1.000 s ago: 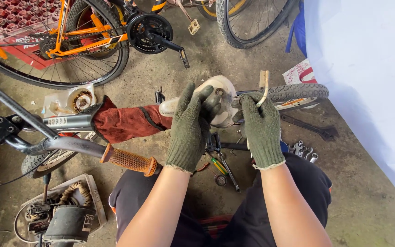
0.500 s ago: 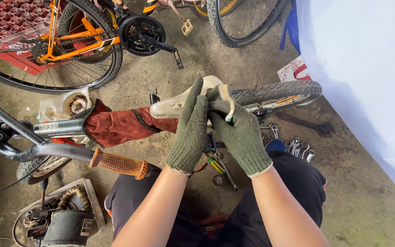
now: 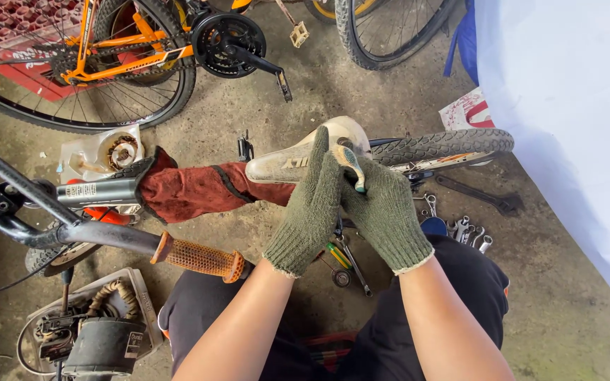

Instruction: Scrubbing a bicycle seat with a toothbrush to remove dirt and grime.

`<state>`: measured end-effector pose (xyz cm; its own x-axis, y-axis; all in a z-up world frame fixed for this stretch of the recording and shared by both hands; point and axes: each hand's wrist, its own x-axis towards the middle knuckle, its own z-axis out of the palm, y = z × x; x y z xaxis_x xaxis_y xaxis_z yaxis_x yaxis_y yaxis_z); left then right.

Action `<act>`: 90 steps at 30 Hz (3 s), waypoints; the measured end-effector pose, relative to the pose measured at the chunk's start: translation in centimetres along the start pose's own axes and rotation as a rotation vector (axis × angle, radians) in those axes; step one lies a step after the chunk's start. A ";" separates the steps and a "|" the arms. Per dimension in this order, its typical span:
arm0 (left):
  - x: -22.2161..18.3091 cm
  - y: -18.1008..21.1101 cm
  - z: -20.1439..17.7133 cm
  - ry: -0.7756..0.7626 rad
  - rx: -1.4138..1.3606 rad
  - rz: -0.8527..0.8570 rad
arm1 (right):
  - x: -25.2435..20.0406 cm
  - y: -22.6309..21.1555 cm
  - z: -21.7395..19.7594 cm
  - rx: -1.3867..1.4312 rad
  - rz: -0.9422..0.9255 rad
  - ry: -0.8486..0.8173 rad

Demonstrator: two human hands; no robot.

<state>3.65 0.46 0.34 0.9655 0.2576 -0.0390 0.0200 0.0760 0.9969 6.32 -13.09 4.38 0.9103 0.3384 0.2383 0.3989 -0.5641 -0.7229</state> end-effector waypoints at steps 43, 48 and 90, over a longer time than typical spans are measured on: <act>-4.1 4.4 1.4 0.005 0.019 0.269 | -0.7 3.1 0.5 1.218 0.584 -0.002; -4.1 2.9 1.4 0.000 -0.095 0.240 | -2.7 6.6 1.9 1.562 0.394 -0.061; -4.2 2.8 1.7 0.116 -0.627 -0.097 | -6.4 -2.3 -1.4 0.317 0.047 0.056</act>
<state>0.06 -2.05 3.45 0.9318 0.3213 -0.1690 -0.0841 0.6439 0.7605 -0.26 -15.00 5.40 0.9352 0.2706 0.2283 0.3097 -0.3127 -0.8980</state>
